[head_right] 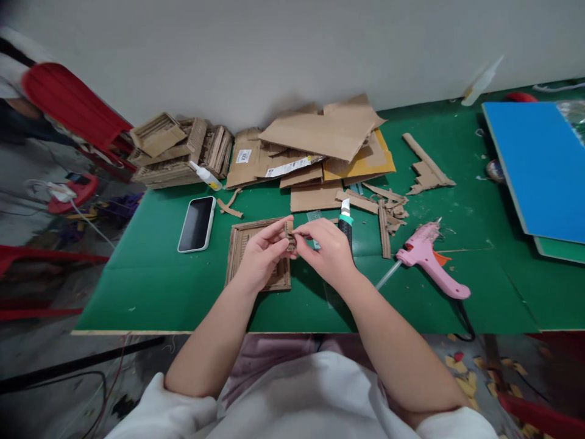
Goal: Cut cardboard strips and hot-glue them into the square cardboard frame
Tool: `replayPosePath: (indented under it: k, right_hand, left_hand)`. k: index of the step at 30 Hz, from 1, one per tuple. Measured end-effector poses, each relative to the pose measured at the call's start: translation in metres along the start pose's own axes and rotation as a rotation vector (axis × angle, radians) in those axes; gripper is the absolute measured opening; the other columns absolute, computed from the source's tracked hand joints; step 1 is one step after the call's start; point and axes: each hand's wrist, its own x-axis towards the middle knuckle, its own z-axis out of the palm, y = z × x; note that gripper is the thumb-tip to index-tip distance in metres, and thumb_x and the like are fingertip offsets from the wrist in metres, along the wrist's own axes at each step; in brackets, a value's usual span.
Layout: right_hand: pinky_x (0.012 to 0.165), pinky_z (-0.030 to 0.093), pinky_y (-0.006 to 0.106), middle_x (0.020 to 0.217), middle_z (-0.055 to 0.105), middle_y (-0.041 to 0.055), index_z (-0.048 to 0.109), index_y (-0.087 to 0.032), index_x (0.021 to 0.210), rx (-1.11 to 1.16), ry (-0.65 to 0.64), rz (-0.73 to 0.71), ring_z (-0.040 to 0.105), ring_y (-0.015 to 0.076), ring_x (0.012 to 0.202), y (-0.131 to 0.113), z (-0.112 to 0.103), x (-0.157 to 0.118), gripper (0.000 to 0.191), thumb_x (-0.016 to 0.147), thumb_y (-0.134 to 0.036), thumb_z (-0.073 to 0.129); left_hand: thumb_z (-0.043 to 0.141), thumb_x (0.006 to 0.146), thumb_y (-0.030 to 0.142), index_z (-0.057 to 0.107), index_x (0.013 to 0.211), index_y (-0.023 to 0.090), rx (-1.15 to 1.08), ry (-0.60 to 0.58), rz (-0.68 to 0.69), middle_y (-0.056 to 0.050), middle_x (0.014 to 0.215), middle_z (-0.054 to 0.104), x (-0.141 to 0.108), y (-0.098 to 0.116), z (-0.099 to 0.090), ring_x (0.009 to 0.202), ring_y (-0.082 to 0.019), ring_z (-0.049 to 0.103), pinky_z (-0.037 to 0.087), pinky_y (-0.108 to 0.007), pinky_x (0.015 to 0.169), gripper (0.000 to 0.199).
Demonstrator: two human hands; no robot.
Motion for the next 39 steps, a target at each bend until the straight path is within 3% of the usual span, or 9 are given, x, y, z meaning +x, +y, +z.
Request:
replayPosePath:
  k: [4, 11, 18, 30, 39]
  right_hand:
    - [0.063, 0.048, 0.025, 0.073, 0.064, 0.0013, 0.058, -0.019, 0.081, 0.014, -0.012, 0.033, 0.056, 0.0109, 0.068, -0.001, -0.0002, 0.0002, 0.011, 0.075, -0.011, 0.055]
    - [0.077, 0.05, 0.03, 0.092, 0.065, 0.0066, 0.063, -0.02, 0.095, -0.011, -0.015, -0.068, 0.058, 0.0148, 0.086, 0.0034, -0.0005, -0.0016, 0.024, 0.073, -0.01, 0.059]
    - [0.076, 0.051, 0.03, 0.088, 0.066, 0.0052, 0.064, -0.02, 0.09, 0.016, -0.02, -0.033, 0.059, 0.0138, 0.084, 0.002, -0.0013, -0.001, 0.02, 0.075, -0.01, 0.056]
    - [0.073, 0.051, 0.029, 0.084, 0.067, 0.0027, 0.063, -0.021, 0.085, 0.08, -0.014, 0.06, 0.06, 0.0127, 0.081, -0.0013, -0.0006, 0.0006, 0.015, 0.077, -0.011, 0.054]
    - [0.074, 0.051, 0.032, 0.091, 0.066, 0.0045, 0.065, -0.024, 0.095, -0.007, -0.002, -0.056, 0.06, 0.0152, 0.084, 0.0035, 0.0009, -0.0033, 0.023, 0.075, -0.016, 0.06]
  left_hand:
    - [0.07, 0.068, 0.022, 0.059, 0.113, 0.023, 0.01, 0.002, -0.007, 0.003, 0.071, 0.055, -0.0004, 0.0005, 0.0004, 0.062, -0.007, 0.058, 0.054, -0.021, 0.062, 0.046]
    - [0.069, 0.069, 0.023, 0.059, 0.111, 0.023, 0.033, 0.022, -0.007, 0.002, 0.077, 0.058, 0.0005, 0.001, 0.0013, 0.062, -0.007, 0.059, 0.054, -0.02, 0.058, 0.044]
    - [0.069, 0.069, 0.025, 0.058, 0.113, 0.023, 0.071, 0.032, -0.031, 0.0, 0.083, 0.06, 0.0001, 0.0019, 0.0001, 0.061, -0.009, 0.062, 0.052, -0.017, 0.05, 0.045]
    - [0.069, 0.068, 0.024, 0.06, 0.112, 0.025, 0.064, 0.013, -0.038, 0.001, 0.083, 0.062, -0.0011, 0.0017, -0.0012, 0.06, -0.009, 0.061, 0.052, -0.018, 0.05, 0.044]
    - [0.064, 0.073, 0.026, 0.059, 0.111, 0.022, 0.057, 0.02, -0.003, -0.001, 0.079, 0.061, -0.0004, 0.0019, 0.0, 0.059, -0.009, 0.059, 0.049, -0.018, 0.046, 0.038]
